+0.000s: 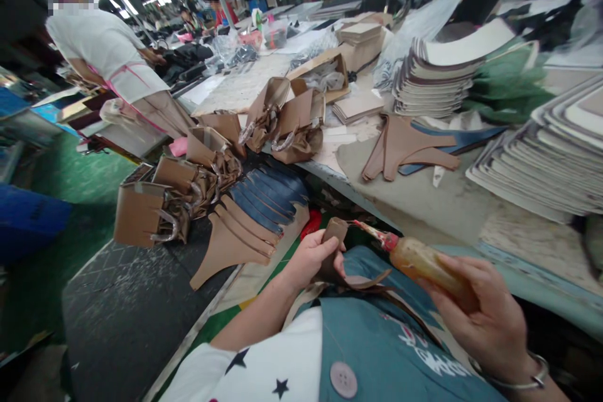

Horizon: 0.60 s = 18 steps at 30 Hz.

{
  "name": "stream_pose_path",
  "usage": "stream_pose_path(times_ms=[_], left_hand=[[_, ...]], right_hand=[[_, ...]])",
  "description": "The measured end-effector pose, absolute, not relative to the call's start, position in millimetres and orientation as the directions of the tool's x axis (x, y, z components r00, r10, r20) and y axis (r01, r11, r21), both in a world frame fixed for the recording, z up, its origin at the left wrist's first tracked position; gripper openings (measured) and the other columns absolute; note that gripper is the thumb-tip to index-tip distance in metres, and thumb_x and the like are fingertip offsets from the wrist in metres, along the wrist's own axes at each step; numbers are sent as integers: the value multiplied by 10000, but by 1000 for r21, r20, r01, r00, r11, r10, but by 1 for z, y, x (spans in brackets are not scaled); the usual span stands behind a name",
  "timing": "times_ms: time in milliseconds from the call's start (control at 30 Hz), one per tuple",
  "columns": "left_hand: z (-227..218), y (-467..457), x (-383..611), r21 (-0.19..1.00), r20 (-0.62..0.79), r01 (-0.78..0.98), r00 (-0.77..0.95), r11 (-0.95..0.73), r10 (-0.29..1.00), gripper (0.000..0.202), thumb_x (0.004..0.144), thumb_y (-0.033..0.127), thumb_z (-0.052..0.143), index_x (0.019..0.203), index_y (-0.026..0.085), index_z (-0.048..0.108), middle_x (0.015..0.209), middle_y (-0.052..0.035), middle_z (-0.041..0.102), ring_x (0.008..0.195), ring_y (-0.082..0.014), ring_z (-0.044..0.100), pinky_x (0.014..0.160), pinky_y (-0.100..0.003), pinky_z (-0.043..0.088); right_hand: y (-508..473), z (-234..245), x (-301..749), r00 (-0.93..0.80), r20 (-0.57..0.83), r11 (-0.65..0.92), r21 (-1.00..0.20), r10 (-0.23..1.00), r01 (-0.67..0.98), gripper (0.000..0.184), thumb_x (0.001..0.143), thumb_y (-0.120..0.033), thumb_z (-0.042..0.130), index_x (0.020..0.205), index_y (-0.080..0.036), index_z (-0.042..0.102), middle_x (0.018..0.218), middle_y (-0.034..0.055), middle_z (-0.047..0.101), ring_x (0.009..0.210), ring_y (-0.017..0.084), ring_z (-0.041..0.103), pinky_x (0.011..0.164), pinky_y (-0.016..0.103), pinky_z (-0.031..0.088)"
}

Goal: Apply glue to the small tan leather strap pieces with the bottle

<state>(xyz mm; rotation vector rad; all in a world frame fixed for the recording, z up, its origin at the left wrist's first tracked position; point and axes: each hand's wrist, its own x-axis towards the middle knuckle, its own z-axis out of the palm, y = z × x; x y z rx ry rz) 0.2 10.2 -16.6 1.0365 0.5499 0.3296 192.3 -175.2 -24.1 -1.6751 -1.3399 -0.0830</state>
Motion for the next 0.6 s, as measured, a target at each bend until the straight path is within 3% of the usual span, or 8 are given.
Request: stream_pose_path(times_ms=[167, 367, 600], left_hand=[[-18, 10, 4, 870, -264, -11, 833, 493, 486, 337, 799, 473, 578, 823, 144, 508, 526, 11, 553, 486, -146, 580, 553, -265, 457], [-20, 2, 8, 878, -283, 65, 869, 474, 405, 369, 791, 494, 583, 822, 133, 510, 506, 14, 543, 479, -131, 570, 571, -257, 454], [-19, 4, 7, 886, -287, 58, 849, 461, 445, 338, 812, 477, 562, 858, 146, 510, 533, 20, 545, 485, -139, 568, 518, -250, 449]], right_hand=[[-175, -23, 189, 352, 526, 114, -663, 774, 740, 489, 767, -181, 641, 1235, -239, 509, 1051, 76, 517, 888, 221, 559, 688, 337, 498], [-159, -22, 188, 401, 576, 88, -641, 712, 763, 500, 740, -183, 680, 1213, -217, 522, 1022, 66, 528, 865, 210, 556, 717, 362, 496], [-165, -19, 187, 339, 520, 128, -670, 784, 731, 485, 756, -189, 660, 1217, -233, 516, 1039, 70, 522, 887, 211, 560, 682, 334, 516]])
